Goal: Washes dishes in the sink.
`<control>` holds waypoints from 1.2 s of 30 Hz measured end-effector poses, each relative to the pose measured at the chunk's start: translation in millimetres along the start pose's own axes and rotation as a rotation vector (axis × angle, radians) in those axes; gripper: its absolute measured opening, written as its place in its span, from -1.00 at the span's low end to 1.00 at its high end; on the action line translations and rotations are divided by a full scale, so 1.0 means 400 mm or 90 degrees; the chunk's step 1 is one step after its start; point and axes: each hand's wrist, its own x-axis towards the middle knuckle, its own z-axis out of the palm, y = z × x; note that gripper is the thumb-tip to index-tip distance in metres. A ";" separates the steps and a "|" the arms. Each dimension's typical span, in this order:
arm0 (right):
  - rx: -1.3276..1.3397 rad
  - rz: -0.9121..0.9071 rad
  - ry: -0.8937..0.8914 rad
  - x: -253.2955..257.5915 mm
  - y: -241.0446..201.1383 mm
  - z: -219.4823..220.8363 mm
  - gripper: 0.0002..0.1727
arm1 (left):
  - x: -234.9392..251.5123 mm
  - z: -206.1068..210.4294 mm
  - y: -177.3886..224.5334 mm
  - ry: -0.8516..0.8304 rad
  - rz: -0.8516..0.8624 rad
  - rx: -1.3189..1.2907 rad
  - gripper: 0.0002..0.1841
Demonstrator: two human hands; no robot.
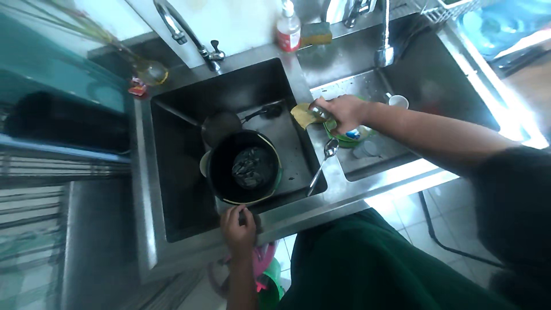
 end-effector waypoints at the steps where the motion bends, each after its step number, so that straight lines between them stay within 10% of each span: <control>1: 0.004 0.000 0.001 0.001 0.001 0.001 0.15 | -0.001 0.001 0.000 0.002 -0.002 0.000 -0.75; 9: 0.097 -0.019 0.059 -0.038 -0.001 -0.071 0.40 | -0.002 0.002 -0.004 0.005 -0.008 0.009 -0.73; 16: 0.314 -0.103 0.546 0.115 0.035 -0.141 0.57 | 0.000 -0.006 0.004 -0.017 -0.002 0.038 -0.70; 21: 0.378 -0.041 0.629 0.313 0.055 -0.060 0.46 | -0.006 -0.006 0.010 -0.031 -0.016 0.062 -0.69; 29: 0.382 -0.054 0.573 0.279 0.097 -0.037 0.40 | -0.015 0.001 0.071 -0.010 0.000 -0.004 -0.71; 36: 0.784 0.352 0.096 0.095 0.159 0.111 -0.34 | 0.048 0.079 0.342 -0.372 -0.071 -0.123 -0.37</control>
